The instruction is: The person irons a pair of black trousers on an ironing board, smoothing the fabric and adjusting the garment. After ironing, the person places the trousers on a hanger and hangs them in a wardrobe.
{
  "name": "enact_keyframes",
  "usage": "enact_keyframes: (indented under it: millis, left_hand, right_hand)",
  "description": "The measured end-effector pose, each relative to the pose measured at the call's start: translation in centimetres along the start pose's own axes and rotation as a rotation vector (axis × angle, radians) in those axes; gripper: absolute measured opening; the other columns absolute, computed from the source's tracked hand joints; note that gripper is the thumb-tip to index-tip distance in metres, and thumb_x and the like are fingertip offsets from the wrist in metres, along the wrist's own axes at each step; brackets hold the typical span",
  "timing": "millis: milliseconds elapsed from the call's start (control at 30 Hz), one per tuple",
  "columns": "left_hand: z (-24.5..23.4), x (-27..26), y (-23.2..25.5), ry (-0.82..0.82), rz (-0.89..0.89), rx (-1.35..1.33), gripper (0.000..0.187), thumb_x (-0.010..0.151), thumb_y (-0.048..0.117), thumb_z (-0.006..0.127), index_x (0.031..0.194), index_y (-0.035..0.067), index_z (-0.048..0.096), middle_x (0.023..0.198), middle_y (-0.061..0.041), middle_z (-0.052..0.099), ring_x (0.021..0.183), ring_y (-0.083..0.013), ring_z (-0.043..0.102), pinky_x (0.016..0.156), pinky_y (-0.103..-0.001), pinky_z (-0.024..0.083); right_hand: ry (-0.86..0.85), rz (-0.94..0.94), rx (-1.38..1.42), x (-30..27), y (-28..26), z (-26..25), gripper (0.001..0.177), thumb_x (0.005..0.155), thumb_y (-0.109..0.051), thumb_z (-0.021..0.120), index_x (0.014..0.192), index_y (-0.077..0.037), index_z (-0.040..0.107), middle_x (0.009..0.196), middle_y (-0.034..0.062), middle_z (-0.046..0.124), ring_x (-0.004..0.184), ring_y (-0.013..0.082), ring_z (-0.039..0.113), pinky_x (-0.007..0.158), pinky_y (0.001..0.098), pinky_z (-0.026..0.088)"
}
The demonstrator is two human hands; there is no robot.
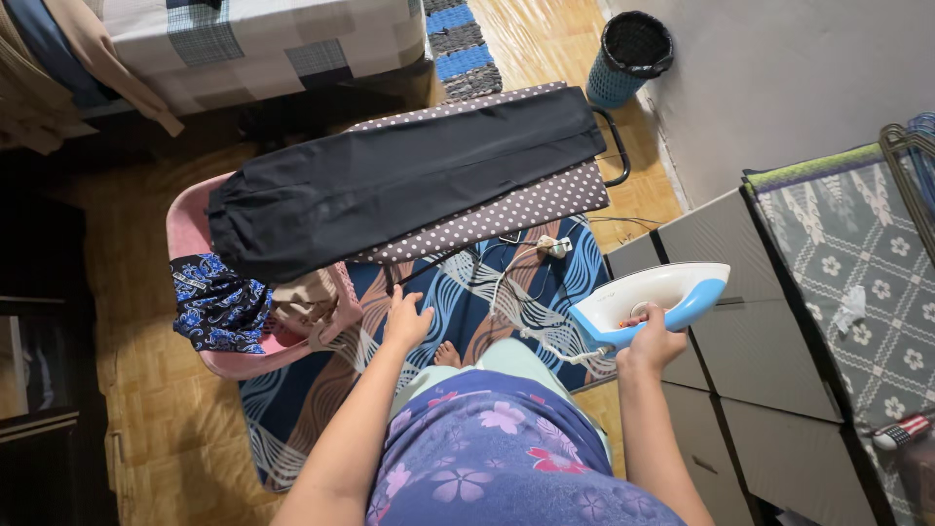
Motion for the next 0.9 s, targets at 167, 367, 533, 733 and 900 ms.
enact_keyframes:
  millis: [167,367,533,733,900]
  left_hand:
    - [0.4,-2.5,2.7,-0.022,-0.005,-0.012,0.051,0.088,0.036,0.070,0.135,0.017,0.062,0.169,-0.016,0.021,0.141,-0.0378,0.046,0.111,-0.050,0.043]
    - [4.0,-4.1,5.5,-0.017,0.096,-0.032,0.049,0.087,0.034,0.071,0.131,0.015,0.064,0.166,-0.020,0.023,0.144,-0.0387,0.041,0.112,-0.047,0.040]
    - [8.2,-5.5,7.5,0.052,0.303,-0.066,0.047,0.087,0.030,0.074,0.128,0.009,0.067,0.159,-0.032,0.031,0.145,-0.0416,0.039,0.117,-0.044,0.037]
    - [9.5,-5.8,8.4,-0.010,0.339,-0.106,0.046,0.086,0.028,0.072,0.127,0.007,0.065,0.158,-0.035,0.031,0.146,-0.0431,0.036,0.116,-0.044,0.033]
    - [9.5,-3.3,10.5,0.042,0.450,0.035,0.044,0.085,0.029,0.074,0.124,0.008,0.068,0.154,-0.034,0.036,0.147,-0.0463,0.034,0.122,-0.048,0.022]
  right_hand:
    - [0.016,0.016,0.021,0.6,-1.7,-1.9,0.015,0.092,-0.001,0.061,0.101,-0.005,0.050,0.072,0.0042,0.055,0.053,0.0148,0.056,0.050,0.0358,0.054]
    - [-0.018,-0.031,0.039,1.0,-2.2,-5.9,0.019,0.092,0.002,0.062,0.099,-0.005,0.045,0.072,0.0041,0.054,0.054,0.0145,0.055,0.051,0.0357,0.054]
    - [0.019,-0.016,0.039,1.5,-1.2,-9.4,0.019,0.092,0.003,0.061,0.098,-0.005,0.045,0.072,0.0043,0.053,0.052,0.0150,0.054,0.050,0.0361,0.053]
    - [0.089,0.022,0.061,1.1,-1.5,-11.9,0.016,0.091,0.001,0.059,0.100,-0.006,0.047,0.072,0.0042,0.052,0.053,0.0152,0.055,0.048,0.0365,0.052]
    - [0.137,0.001,0.070,1.1,-1.9,-11.7,0.016,0.090,0.002,0.059,0.101,-0.004,0.049,0.073,0.0047,0.053,0.055,0.0166,0.056,0.051,0.0375,0.055]
Point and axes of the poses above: each hand's wrist, its own x-axis towards the middle knuckle, its own z-axis out of the palm, y = z × x, the point moved 3 cm from there along x, towards the middle knuckle
